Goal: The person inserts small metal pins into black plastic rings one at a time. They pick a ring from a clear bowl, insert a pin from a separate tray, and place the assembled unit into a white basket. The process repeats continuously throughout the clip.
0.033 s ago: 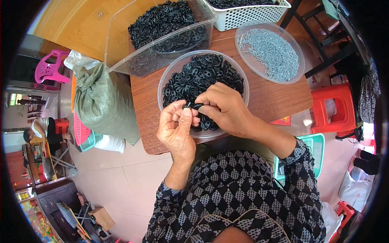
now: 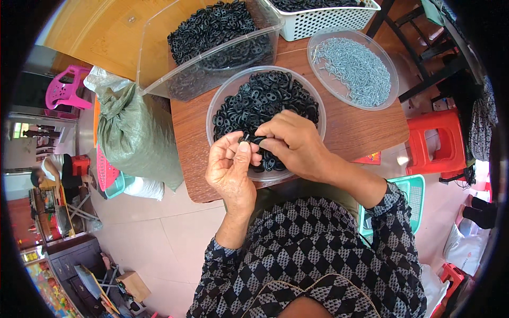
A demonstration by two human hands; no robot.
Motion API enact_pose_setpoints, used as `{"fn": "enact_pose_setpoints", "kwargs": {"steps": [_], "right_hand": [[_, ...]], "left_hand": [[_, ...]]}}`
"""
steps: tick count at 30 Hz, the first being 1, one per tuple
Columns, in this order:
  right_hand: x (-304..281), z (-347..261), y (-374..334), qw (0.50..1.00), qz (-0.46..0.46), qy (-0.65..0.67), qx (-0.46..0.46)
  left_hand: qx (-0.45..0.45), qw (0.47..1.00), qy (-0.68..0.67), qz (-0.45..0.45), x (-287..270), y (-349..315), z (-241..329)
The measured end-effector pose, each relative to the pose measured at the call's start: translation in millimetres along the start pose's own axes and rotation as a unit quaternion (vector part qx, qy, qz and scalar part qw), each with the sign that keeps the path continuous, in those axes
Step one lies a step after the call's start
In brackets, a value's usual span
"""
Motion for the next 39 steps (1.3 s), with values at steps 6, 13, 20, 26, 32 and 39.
{"fn": "enact_pose_setpoints", "kwargs": {"steps": [6,13,20,26,32,39], "right_hand": [[-1,-6,-7,0.998,0.049,0.031,-0.022],[13,28,-18,0.935,0.036,0.324,0.143],[13,37,-22,0.917,0.057,0.366,0.145],[11,45,-21,0.891,0.07,0.413,0.177],[16,50,-23,0.869,0.058,0.439,0.221],[17,49,-22,0.866,0.049,0.445,0.222]], "left_hand": [[0.003,1.0,-0.015,-0.012,1,3,-4],[-0.004,0.999,-0.029,-0.013,6,-1,-6],[-0.028,0.999,-0.01,-0.035,7,-6,-11],[-0.036,0.998,0.015,-0.043,9,-9,-11],[-0.044,0.998,0.025,-0.046,12,-7,-14],[-0.037,0.997,0.042,-0.049,13,-9,-13]]}}
Point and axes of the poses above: each hand's wrist, its own y-axis towards the middle knuckle, its own x-axis out of the palm, z = x × y, the point moved 8 cm from there along y, towards the middle knuckle, and after that the axes turned 13 degrees about -z, right-handed, at the moved point
